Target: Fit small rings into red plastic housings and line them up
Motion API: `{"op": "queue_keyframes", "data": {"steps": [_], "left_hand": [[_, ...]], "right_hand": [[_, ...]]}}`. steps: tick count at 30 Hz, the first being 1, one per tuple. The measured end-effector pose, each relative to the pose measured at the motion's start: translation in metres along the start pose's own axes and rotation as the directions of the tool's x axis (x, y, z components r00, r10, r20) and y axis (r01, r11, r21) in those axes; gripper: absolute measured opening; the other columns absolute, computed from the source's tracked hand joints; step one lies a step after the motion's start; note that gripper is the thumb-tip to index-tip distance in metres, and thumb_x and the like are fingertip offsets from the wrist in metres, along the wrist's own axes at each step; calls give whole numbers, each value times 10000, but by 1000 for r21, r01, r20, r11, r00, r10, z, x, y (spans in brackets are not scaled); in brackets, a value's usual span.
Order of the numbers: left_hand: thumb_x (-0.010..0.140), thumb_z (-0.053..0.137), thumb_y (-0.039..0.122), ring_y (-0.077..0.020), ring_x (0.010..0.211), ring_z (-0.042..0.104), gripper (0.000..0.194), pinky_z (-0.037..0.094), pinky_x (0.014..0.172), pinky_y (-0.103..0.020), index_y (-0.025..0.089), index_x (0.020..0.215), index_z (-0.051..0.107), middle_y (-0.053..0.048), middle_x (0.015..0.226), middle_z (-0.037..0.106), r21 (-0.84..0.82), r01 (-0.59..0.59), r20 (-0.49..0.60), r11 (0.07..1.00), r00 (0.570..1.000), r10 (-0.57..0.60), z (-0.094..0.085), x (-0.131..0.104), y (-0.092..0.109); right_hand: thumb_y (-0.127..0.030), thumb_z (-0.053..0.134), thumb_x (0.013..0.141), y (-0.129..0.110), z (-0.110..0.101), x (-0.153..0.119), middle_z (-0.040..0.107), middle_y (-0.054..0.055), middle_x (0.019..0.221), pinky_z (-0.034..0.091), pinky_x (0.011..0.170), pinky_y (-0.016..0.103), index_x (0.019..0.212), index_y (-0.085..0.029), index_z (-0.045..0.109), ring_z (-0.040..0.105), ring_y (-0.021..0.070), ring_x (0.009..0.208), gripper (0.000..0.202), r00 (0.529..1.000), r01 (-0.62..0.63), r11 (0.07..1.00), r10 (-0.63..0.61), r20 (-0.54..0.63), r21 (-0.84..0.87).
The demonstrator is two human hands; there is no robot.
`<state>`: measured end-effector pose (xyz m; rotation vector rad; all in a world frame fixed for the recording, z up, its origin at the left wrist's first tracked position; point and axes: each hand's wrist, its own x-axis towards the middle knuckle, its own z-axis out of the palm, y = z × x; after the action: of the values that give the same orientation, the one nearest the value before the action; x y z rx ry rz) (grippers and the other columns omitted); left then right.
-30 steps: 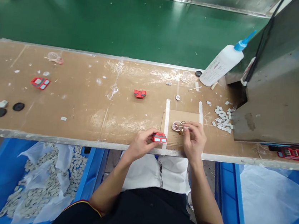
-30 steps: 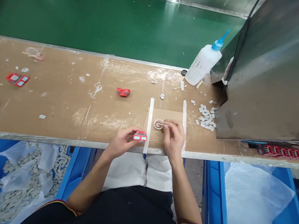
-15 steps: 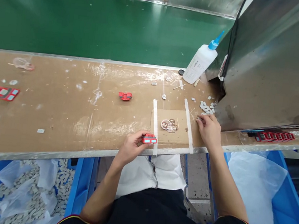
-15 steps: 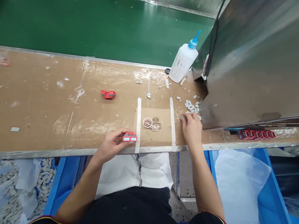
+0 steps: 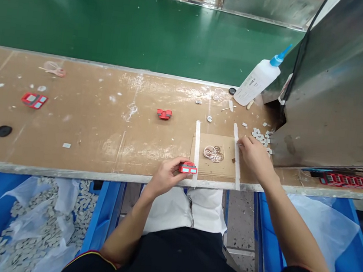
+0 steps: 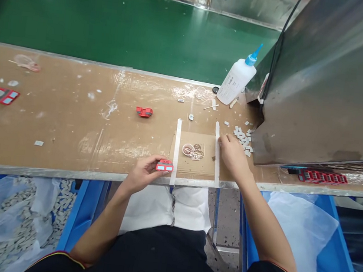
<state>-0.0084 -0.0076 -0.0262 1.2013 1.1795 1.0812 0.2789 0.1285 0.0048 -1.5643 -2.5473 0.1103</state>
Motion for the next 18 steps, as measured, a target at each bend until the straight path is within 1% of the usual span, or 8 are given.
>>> {"op": "queue_keyframes", "data": {"steps": [3, 5, 8, 10, 12, 14, 16, 18], "left_hand": [[805, 783, 327, -178, 836, 704, 281, 586, 783, -293, 161, 1019, 711, -73, 943, 749, 23, -18, 12, 1000, 1000, 17, 0, 0, 1], [813, 781, 353, -181, 830, 703, 289, 590, 780, -298, 160, 1016, 710, -76, 939, 747, 34, -29, 14, 999, 999, 29, 0, 0, 1], [827, 773, 371, -186, 828, 709, 299, 601, 784, -306, 156, 1029, 722, -82, 939, 754, 50, -50, 13, 997, 999, 50, -1, 0, 0], [839, 764, 352, -196, 854, 722, 314, 608, 797, -312, 154, 1081, 737, -94, 966, 768, 76, -81, 17, 994, 997, 80, -2, 0, -1], [853, 747, 306, -205, 905, 734, 333, 614, 805, -312, 162, 1154, 743, -107, 1030, 780, 108, -124, 43, 986, 992, 120, -3, 0, -1], [865, 726, 267, -206, 936, 741, 360, 619, 806, -311, 175, 1213, 734, -109, 1082, 785, 118, -155, 90, 981, 985, 145, -5, 0, 0], [875, 709, 258, -202, 928, 750, 384, 625, 805, -315, 175, 1250, 712, -107, 1096, 787, 82, -138, 130, 987, 983, 126, -6, 0, 1], [869, 716, 255, -197, 913, 756, 390, 626, 814, -313, 163, 1247, 690, -105, 1082, 787, 30, -81, 151, 996, 986, 76, -6, -1, 2]], "right_hand": [[-173, 520, 892, 0, 6, 7, 662, 86, 853, 475, 721, 343, 884, -195, 680, 596, 235, 765, 162, 997, 32, 983, -18, -78, 179], [-219, 543, 900, 1, 9, 9, 657, 70, 821, 483, 718, 355, 850, -208, 689, 599, 229, 745, 154, 993, 45, 963, -14, -119, 265], [-257, 551, 912, 1, 7, 8, 661, 74, 825, 488, 725, 371, 816, -215, 698, 615, 236, 763, 180, 988, 31, 952, 16, -151, 303], [-264, 550, 919, -4, 2, 1, 672, 77, 833, 492, 724, 372, 809, -215, 692, 624, 235, 771, 187, 985, 11, 946, 45, -164, 324], [-276, 565, 926, -16, -7, -10, 683, 67, 816, 497, 703, 357, 813, -214, 686, 627, 223, 745, 176, 983, 8, 922, 63, -170, 388], [-296, 601, 934, -37, -16, -26, 699, 54, 803, 506, 682, 336, 832, -216, 694, 635, 207, 725, 159, 987, 34, 864, 49, -152, 502], [-304, 638, 941, -63, -21, -43, 718, 43, 820, 519, 675, 314, 866, -220, 709, 656, 194, 735, 132, 994, 62, 766, 14, -113, 640], [-290, 659, 942, -90, -20, -56, 733, 33, 846, 532, 672, 294, 897, -224, 716, 674, 181, 752, 98, 997, 53, 654, 7, -76, 754]]}}
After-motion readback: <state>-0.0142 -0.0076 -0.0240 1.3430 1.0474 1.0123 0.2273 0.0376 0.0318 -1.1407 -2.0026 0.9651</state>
